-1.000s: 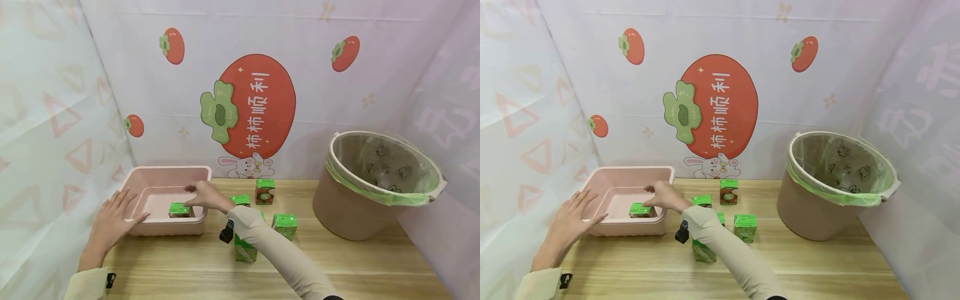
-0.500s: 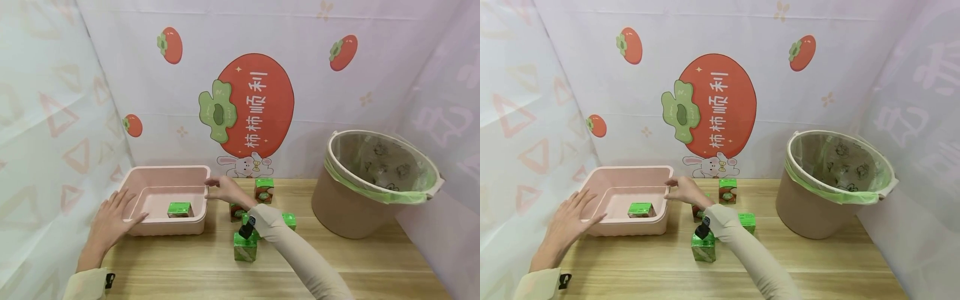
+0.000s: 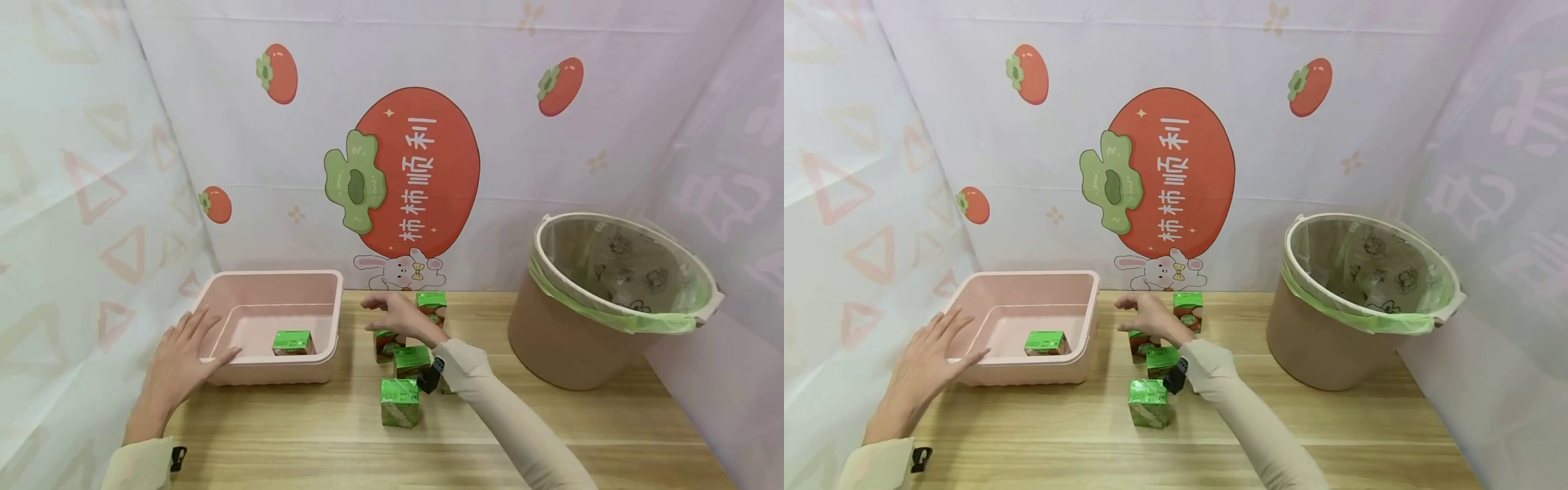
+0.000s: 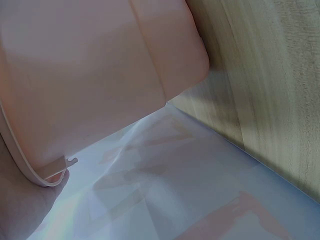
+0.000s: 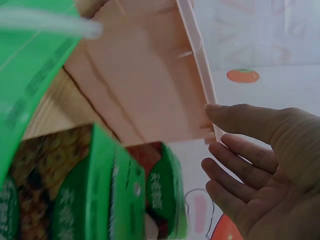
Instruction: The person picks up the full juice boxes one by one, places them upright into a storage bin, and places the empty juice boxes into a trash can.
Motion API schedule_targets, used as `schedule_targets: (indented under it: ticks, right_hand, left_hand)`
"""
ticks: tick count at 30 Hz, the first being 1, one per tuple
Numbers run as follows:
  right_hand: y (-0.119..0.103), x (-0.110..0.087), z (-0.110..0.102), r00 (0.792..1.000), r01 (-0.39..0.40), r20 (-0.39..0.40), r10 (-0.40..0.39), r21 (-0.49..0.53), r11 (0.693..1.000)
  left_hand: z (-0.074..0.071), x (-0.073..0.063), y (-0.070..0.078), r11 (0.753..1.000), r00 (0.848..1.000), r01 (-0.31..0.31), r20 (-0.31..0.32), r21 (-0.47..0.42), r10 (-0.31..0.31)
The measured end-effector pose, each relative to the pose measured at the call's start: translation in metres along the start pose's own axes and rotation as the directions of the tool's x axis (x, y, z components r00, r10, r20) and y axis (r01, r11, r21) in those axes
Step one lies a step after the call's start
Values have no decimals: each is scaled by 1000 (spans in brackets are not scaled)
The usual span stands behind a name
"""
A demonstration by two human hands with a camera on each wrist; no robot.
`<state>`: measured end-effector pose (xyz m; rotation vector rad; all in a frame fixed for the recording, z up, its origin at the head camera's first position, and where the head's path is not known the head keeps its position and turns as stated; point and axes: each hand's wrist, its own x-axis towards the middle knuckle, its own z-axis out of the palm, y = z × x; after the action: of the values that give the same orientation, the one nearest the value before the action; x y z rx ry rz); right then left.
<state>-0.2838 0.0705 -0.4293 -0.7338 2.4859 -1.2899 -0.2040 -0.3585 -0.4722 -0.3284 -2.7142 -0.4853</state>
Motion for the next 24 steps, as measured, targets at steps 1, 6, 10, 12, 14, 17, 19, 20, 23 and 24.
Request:
schedule_targets:
  ticks: [1, 6, 10, 12, 14, 17, 19, 20, 23, 24]
  right_hand:
    - [3, -2, 0, 1000, -3, -3, 2, -3, 1000]
    - [14, -9, -1, 1000, -24, -15, 24, -39, 999]
    - [22, -11, -1, 999, -45, -12, 44, -50, 998]
    - [25, -11, -2, 999, -45, -11, 44, -52, 998]
    - [29, -11, -2, 999, -36, -17, 35, -63, 997]
    - [34, -11, -1, 999, -30, -22, 28, -90, 996]
    - [37, -11, -1, 999, -31, -22, 28, -112, 993]
    - [38, -11, 0, 999, -32, -22, 29, -121, 992]
    - [41, -12, 1, 999, -40, -26, 37, -137, 990]
    - [42, -12, 2, 999, -41, -31, 38, -140, 989]
  left_hand:
    - [0, 0, 0, 1000, 1000, 2, 2, -1, -2]
    - [-1, 0, 0, 1000, 1000, 10, 10, -2, -10]
    - [-1, 0, 1, 1000, 1000, 15, 14, -9, -15]
    - [-2, 0, 2, 1000, 1000, 19, 14, -10, -18]
    - [-3, 0, 2, 1000, 1000, 21, 16, -9, -21]
    - [-3, 0, 3, 1000, 1000, 22, 18, -8, -22]
    - [-3, 0, 3, 1000, 1000, 21, 18, -8, -20]
    - [-3, 0, 3, 1000, 1000, 20, 17, -8, -20]
    - [-3, 0, 3, 1000, 1000, 17, 15, -8, -16]
    - [-3, 0, 3, 1000, 1000, 16, 14, -7, -16]
